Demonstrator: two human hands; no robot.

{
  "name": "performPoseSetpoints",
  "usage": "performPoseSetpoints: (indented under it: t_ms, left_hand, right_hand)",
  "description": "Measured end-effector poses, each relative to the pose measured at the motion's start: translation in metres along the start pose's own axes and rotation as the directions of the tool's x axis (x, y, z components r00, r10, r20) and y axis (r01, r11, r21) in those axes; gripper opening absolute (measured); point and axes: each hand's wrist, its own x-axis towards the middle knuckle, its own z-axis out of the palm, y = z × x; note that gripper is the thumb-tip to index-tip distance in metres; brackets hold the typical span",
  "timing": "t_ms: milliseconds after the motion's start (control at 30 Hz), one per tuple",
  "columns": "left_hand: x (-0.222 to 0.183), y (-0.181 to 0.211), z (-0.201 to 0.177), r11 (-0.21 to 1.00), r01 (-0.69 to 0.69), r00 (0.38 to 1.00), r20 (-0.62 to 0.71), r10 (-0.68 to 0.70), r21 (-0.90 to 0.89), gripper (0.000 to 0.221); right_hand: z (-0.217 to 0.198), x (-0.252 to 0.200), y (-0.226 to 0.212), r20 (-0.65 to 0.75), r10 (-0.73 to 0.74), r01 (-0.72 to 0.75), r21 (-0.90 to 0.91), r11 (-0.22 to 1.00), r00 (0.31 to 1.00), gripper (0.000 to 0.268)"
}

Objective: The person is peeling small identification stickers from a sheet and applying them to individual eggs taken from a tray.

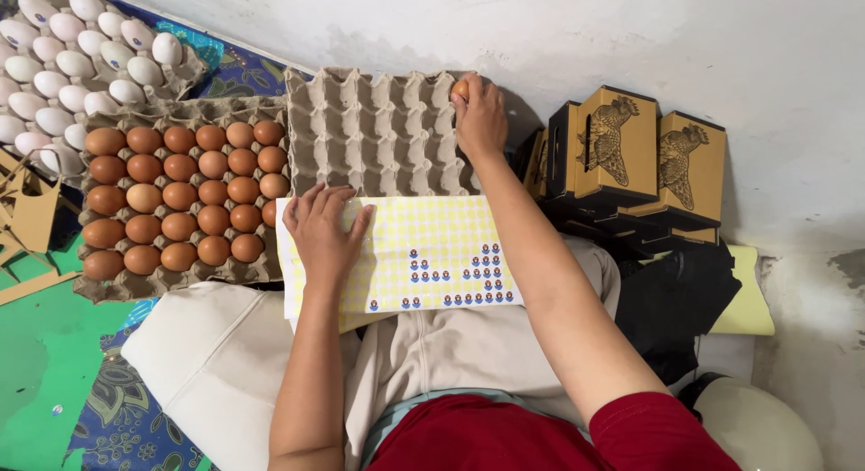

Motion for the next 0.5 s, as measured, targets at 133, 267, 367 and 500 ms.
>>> performPoseSetpoints:
  t_ms: [133,267,367,500]
  left_hand:
    - [0.001,0.002,-0.002,1.0,-0.008,1.0,-0.009,0.008,-0.004,0.029]
    - [0.003,0.004,-0.004,1.0,-0.02,1.0,-0.015,0.02,0.001,0.028]
    - [0.002,0.003,-0.003,1.0,-0.021,1.0,-0.021,0.021,-0.002,0.029]
    - [0.0,0.0,-0.002,1.0,0.005,1.0,-0.017,-0.006,-0.017,0.03]
  right_hand:
    - [-0.001,0.001,-0.001,0.0,-0.011,0.011,-0.004,1.0,1.0,0.024]
    - [-0.006,0.001,-0.003,-0.027,-0.029,0.03,0.059,0.998,0.999,0.021]
    - [-0.006,0.002,0.0,-0.029,-0.016,0.019,0.123,0.992,0.999,0.02]
    - [0.021,0.024,0.031,0.059,0.167,-0.176,0.399,0.9,0.984,0.049]
